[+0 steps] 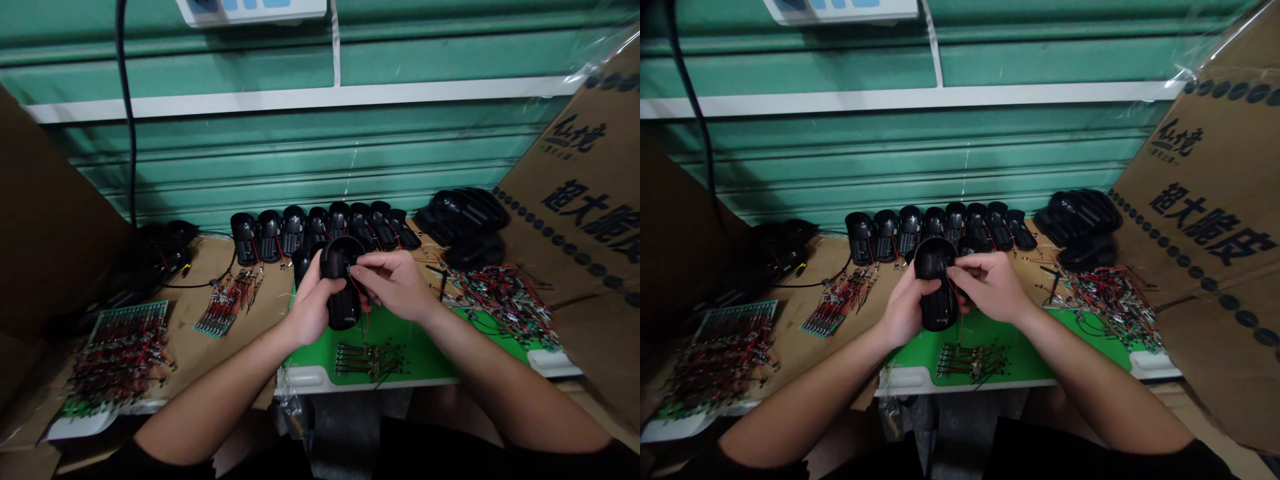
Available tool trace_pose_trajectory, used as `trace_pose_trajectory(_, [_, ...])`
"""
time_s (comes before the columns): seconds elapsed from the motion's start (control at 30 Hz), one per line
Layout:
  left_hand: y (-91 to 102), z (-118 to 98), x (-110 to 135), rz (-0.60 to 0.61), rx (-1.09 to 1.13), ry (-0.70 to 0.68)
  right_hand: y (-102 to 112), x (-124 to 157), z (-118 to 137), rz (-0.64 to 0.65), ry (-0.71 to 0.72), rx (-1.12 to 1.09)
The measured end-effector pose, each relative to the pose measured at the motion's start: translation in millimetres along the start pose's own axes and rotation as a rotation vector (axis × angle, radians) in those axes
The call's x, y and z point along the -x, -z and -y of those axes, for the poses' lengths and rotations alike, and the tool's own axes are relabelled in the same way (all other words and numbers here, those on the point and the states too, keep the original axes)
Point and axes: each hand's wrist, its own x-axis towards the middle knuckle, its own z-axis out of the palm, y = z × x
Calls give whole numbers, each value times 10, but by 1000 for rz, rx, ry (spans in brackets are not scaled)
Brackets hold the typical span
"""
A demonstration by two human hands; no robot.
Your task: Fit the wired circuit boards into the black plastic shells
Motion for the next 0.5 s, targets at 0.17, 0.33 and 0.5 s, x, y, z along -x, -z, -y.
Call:
trace_pose_trajectory(0.17, [26, 29, -22, 6, -23, -18, -40, 13, -12, -25, 9, 23])
trace_pose_trajectory(0.33, [80, 3, -33, -35, -151, -156, 233, -98, 58, -117, 22, 95])
trace_pose_trajectory(0.5, [174, -52, -83, -64, -255, -317, 1222, -473, -61, -603, 118, 319])
